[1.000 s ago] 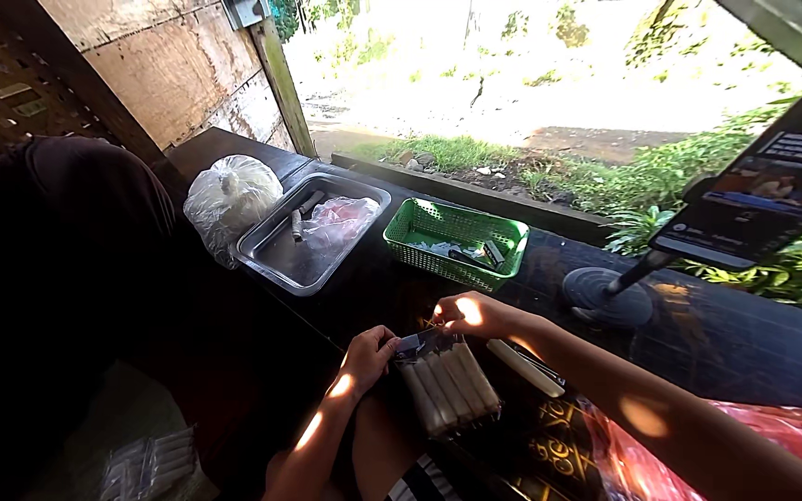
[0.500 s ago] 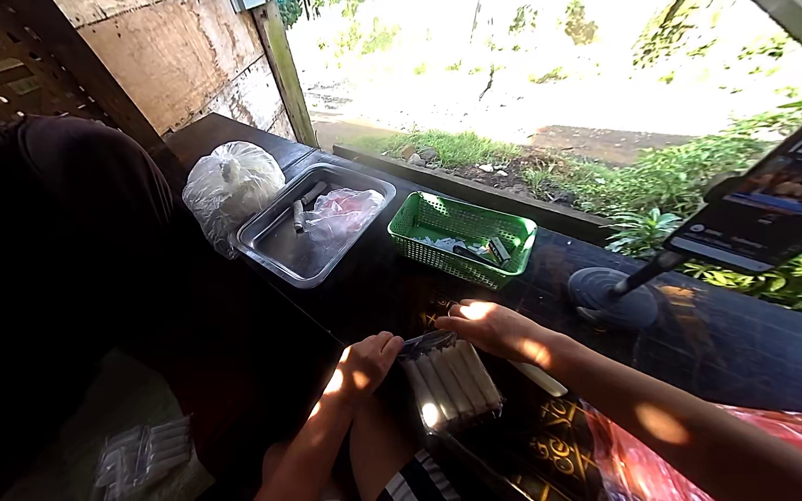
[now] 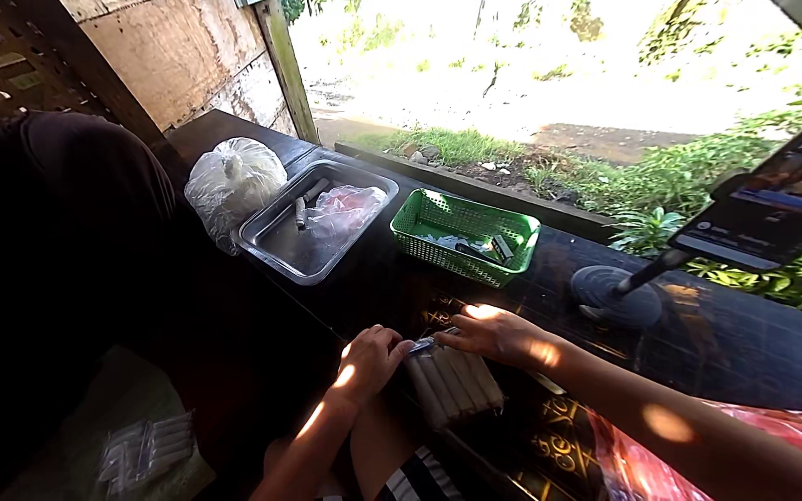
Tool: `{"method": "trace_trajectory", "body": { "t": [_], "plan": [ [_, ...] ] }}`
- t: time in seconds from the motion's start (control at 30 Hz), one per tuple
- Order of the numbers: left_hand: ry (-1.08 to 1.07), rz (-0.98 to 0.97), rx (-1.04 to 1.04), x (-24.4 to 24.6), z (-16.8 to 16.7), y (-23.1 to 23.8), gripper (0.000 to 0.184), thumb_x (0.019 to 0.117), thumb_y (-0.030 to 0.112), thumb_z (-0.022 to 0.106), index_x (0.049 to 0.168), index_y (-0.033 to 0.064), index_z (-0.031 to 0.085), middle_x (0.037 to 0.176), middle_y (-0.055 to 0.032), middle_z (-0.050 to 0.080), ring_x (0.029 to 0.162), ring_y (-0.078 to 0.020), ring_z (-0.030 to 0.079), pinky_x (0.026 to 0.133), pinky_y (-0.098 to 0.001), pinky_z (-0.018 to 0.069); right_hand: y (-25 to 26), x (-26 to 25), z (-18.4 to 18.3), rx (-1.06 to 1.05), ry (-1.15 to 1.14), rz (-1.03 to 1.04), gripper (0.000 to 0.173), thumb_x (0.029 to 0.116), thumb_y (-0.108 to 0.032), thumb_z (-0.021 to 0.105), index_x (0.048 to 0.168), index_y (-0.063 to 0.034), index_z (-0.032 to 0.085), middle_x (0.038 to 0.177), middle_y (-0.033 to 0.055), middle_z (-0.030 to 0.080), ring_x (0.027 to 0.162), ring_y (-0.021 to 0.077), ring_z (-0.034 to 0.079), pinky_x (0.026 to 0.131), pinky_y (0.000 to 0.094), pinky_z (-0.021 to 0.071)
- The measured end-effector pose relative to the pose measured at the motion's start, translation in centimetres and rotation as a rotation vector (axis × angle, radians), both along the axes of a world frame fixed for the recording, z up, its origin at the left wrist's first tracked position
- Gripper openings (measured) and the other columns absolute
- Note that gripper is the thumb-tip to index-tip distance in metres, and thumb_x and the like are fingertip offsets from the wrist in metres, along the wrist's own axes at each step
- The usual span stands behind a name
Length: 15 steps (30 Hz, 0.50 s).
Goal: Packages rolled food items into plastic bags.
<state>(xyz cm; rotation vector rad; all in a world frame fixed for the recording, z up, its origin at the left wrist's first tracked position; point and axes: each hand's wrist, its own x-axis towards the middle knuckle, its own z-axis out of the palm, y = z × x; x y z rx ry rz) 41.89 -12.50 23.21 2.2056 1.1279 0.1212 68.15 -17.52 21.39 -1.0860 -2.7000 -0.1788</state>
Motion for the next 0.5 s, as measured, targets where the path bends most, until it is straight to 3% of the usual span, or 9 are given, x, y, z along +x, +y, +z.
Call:
{"method": "trace_trajectory", "body": {
  "t": [0.1,0.27,0.4,0.43,0.5],
  "plan": [
    [0.106,-0.024,-0.175,1.1,0.9,0.7,0.040,0.1062,0.033,0.056,0.122,-0.0023,0.066,0.121,-0.0201,0.065,0.120,-0.0322,0.060,0.106,-0.0470,0.0446,0.0,0.1,-0.2,0.048,0.015,0.016,0.040,0.0918,0.009,0.059,0.123,-0.0114,0.072,0.085,0.0159,0.063,0.072,0.0331,0.063,0.061,0.0426,0.0532],
    [0.091,0.010,-0.280,1.4,1.1,1.4,0.033,0.1053,0.026,0.059,0.120,-0.0027,0.066,0.120,-0.0203,0.066,0.116,-0.0298,0.062,0.105,-0.0460,0.0449,-0.8,0.2,0.3,0.035,0.047,-0.077,0.039,0.0909,0.009,0.059,0.125,-0.0068,0.070,0.081,0.0158,0.064,0.070,0.0339,0.065,0.062,0.0452,0.0537],
    [0.076,0.003,-0.300,1.2,1.0,1.9,0.032,0.1049,0.027,0.060,0.118,-0.0014,0.067,0.116,-0.0189,0.067,0.112,-0.0280,0.063,0.102,-0.0458,0.0457,-3.6,1.1,0.5,0.029,0.195,-0.440,0.017,0.0914,-0.001,0.061,0.103,0.0004,0.073,0.085,0.0205,0.068,0.081,0.0412,0.069,0.069,0.0531,0.0570],
    [0.072,0.002,-0.299,1.1,0.9,1.9,0.032,0.1049,0.028,0.060,0.118,-0.0010,0.067,0.116,-0.0186,0.067,0.112,-0.0280,0.063,0.102,-0.0461,0.0457,-4.4,1.3,0.9,-0.050,0.207,-0.549,0.020,0.0926,-0.010,0.063,0.105,0.0031,0.072,0.091,0.0227,0.069,0.087,0.0434,0.069,0.072,0.0549,0.0569],
    [0.061,0.004,-0.299,1.0,0.6,2.0,0.032,0.1047,0.028,0.060,0.118,-0.0003,0.068,0.116,-0.0183,0.067,0.113,-0.0283,0.063,0.103,-0.0471,0.0454,-5.9,1.1,2.3,-0.347,0.193,-0.758,0.045,0.0936,-0.027,0.073,0.123,0.0062,0.066,0.110,0.0271,0.068,0.106,0.0477,0.065,0.088,0.0594,0.0524]
  ]
}}
